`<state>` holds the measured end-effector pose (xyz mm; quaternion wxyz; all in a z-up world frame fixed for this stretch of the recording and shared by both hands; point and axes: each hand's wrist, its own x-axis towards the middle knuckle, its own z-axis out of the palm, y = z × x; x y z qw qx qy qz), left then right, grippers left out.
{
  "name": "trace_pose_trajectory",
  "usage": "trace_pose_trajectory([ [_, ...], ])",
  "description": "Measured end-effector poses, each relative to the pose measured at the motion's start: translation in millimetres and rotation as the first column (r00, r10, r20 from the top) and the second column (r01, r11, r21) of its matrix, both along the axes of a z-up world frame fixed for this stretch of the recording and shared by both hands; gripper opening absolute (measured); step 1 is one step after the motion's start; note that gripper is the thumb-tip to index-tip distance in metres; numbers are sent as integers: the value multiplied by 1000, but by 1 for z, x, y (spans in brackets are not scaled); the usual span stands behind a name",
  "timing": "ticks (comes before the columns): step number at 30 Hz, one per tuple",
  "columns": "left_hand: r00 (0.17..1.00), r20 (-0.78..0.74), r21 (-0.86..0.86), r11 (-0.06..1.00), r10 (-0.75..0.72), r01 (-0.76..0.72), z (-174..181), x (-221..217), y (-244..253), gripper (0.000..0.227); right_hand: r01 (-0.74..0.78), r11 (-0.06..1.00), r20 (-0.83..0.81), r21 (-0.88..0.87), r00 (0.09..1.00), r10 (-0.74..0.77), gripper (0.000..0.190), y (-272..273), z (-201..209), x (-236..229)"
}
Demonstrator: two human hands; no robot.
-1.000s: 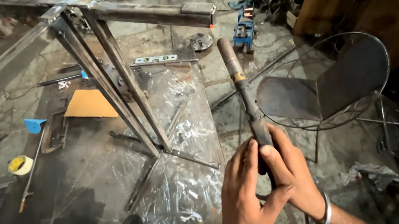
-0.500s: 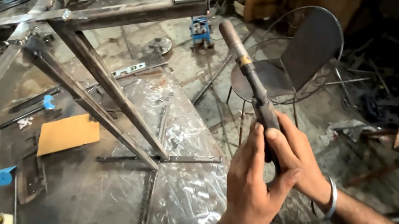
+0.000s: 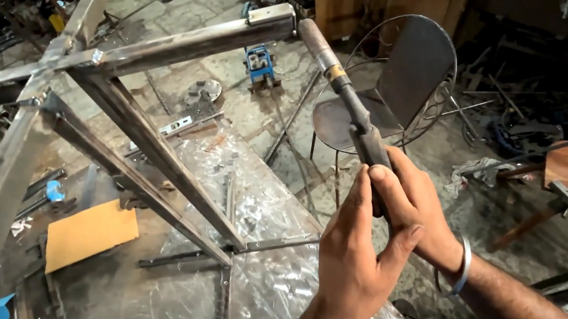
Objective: Welding metal components to assemble a metal stand or frame.
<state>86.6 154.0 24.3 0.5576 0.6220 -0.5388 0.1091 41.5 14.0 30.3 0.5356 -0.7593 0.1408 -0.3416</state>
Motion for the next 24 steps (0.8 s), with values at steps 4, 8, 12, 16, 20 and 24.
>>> trace_pose_trajectory([
  [4,1000,4,12,1000,5,-5,3,6,1,81,-18,1000,6,-6,1000,18,37,-2,0,7],
  [8,1000,-10,21,1000,4,-4,-2,13,-1,82,-11,999,-26,-37,1000,10,35,-1,2,13],
  [12,998,-51,23,999,-23,24,0,15,-3,84,-35,999,11,-19,999,35,34,-2,4,15],
  [16,1000,-14,12,1000,9,-9,0,15,-5,83,-29,999,2,-42,1000,29,32,-4,4,16],
  [20,999,-36,15,1000,-6,7,2,16,-6,84,-18,1000,-10,-17,1000,18,31,-6,3,19],
  [24,1000,-31,16,1000,-5,6,1,16,-7,84,-2,999,-11,-53,1000,1,31,-4,8,16],
])
